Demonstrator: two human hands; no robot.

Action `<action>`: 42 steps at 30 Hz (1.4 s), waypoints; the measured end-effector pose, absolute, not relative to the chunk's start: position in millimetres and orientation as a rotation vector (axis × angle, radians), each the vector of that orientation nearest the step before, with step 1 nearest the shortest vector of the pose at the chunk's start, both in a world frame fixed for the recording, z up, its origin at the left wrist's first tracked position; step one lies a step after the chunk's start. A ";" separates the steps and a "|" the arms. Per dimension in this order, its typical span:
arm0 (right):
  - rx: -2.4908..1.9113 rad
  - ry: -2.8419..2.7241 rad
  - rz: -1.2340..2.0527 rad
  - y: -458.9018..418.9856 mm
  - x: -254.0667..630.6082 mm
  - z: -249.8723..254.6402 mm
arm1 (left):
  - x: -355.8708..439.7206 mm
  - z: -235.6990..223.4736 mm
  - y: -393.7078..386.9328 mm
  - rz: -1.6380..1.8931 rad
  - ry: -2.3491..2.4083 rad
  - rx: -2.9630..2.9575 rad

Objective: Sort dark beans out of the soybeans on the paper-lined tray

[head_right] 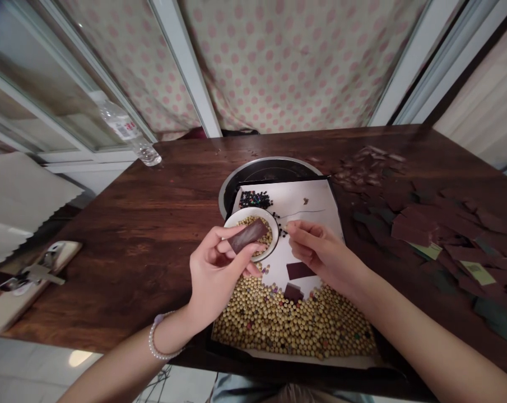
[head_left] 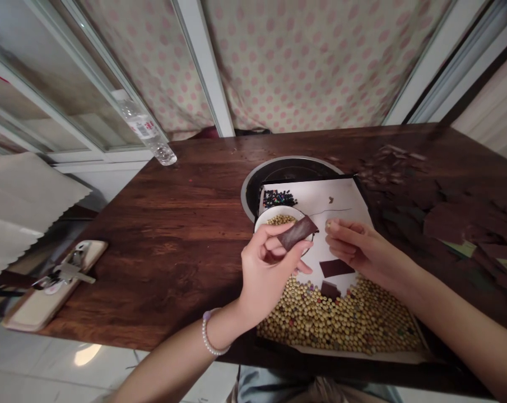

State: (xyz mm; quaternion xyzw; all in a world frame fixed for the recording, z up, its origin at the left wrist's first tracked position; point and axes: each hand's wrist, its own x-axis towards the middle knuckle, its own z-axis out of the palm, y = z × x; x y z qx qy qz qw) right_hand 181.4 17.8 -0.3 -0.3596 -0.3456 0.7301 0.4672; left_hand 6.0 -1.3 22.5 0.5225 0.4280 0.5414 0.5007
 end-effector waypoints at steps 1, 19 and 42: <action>-0.889 -0.868 1.801 17.8 181.3 -0.6 | 5.5 23.1 -0.5 1.318 1.020 1.235; -1.222 -1.955 0.500 6.6 162.6 -11.6 | -0.4 15.2 8.7 1.317 0.958 1.135; -0.940 -2.622 0.615 -5.4 160.6 -14.1 | -0.8 14.7 11.3 1.262 1.009 1.030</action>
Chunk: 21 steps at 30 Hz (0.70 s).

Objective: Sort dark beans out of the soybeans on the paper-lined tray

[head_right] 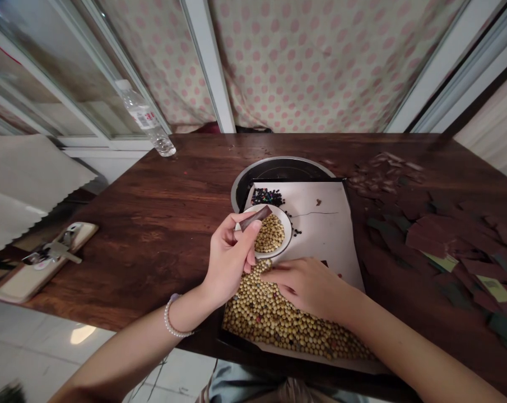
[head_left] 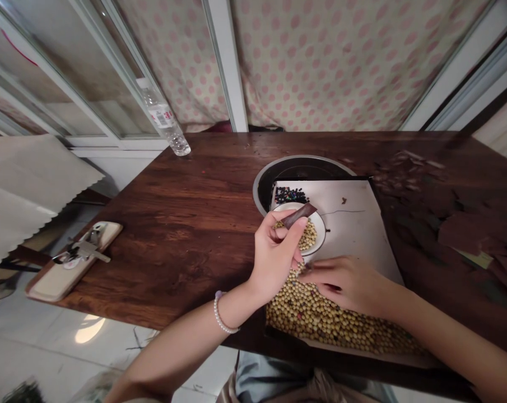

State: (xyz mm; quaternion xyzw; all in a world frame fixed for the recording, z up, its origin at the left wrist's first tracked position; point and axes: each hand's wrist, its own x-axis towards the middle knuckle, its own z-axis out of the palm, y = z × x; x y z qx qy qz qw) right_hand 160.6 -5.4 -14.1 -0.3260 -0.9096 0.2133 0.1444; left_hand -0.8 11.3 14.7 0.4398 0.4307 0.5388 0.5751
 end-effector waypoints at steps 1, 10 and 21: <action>-0.936 -2.626 0.628 -6.9 160.5 -13.1 | -0.9 14.8 11.5 1.261 1.015 1.034; -0.838 -2.679 0.674 -14.6 154.7 -5.5 | -0.4 15.6 11.6 1.259 1.028 1.064; -0.802 -2.734 0.744 -15.9 154.8 -5.9 | -0.5 16.9 12.5 1.235 1.057 1.080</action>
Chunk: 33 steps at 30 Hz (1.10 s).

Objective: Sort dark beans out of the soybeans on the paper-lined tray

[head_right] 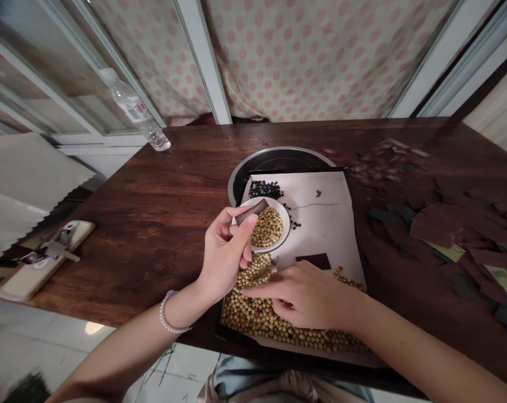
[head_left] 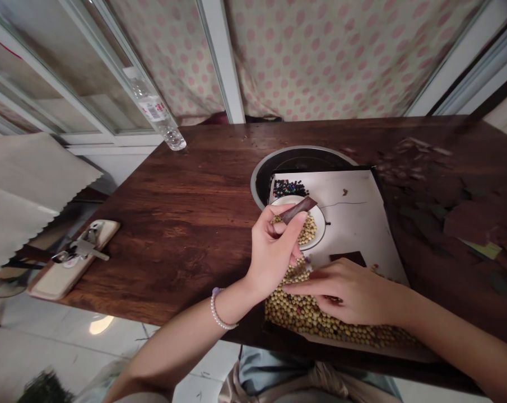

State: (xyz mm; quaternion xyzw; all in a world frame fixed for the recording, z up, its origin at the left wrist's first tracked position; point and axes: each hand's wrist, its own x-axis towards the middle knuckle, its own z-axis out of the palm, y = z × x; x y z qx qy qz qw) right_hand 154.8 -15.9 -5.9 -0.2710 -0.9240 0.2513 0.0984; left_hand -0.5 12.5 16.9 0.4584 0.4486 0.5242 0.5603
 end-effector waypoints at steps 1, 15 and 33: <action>-0.788 -2.747 0.755 -16.0 155.0 -5.5 | -0.5 16.9 12.5 1.234 1.059 1.080; -0.821 -2.733 1.000 -20.7 157.5 -0.8 | -0.3 18.5 12.6 1.185 1.059 1.062; -1.093 -2.509 1.218 -16.1 157.6 2.9 | -0.8 20.2 10.6 1.158 1.025 1.061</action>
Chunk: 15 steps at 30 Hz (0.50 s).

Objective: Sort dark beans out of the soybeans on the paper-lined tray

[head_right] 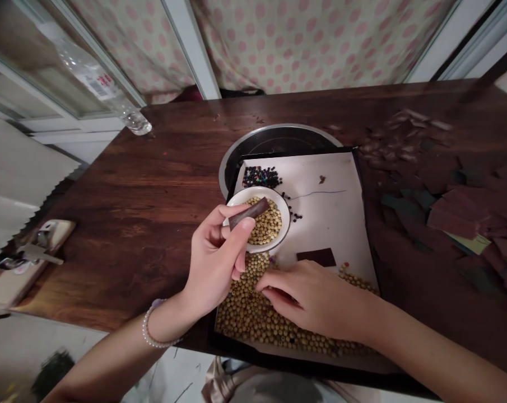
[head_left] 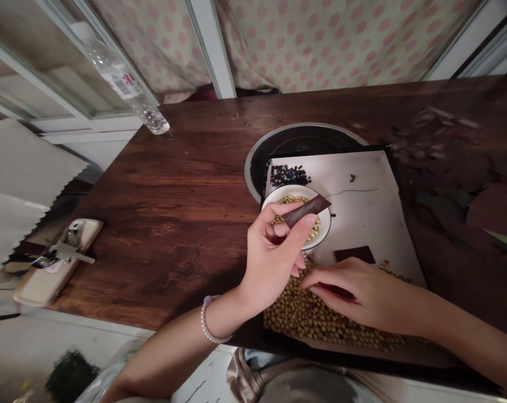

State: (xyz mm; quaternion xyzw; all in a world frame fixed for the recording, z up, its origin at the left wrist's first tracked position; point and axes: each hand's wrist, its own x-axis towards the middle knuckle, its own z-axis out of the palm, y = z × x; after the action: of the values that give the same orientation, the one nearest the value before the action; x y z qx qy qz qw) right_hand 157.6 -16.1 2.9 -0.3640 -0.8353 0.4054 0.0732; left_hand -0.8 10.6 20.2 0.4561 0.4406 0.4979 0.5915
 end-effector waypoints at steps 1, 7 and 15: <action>-1.079 -2.513 1.234 -15.5 157.6 2.6 | -0.6 20.1 10.8 1.162 1.028 1.066; -0.951 -2.418 1.242 -12.5 159.1 0.9 | 0.6 16.7 13.7 1.210 1.038 1.114; -0.670 -1.968 1.178 -8.4 172.9 7.0 | 3.0 17.2 12.6 1.287 1.001 1.267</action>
State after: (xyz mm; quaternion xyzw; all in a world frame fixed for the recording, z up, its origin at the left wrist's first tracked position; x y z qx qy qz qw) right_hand 172.9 -8.4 7.0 -0.2607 -0.7660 0.4585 0.3675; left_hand 3.0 12.6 17.2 0.5270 0.4162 0.5350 0.5127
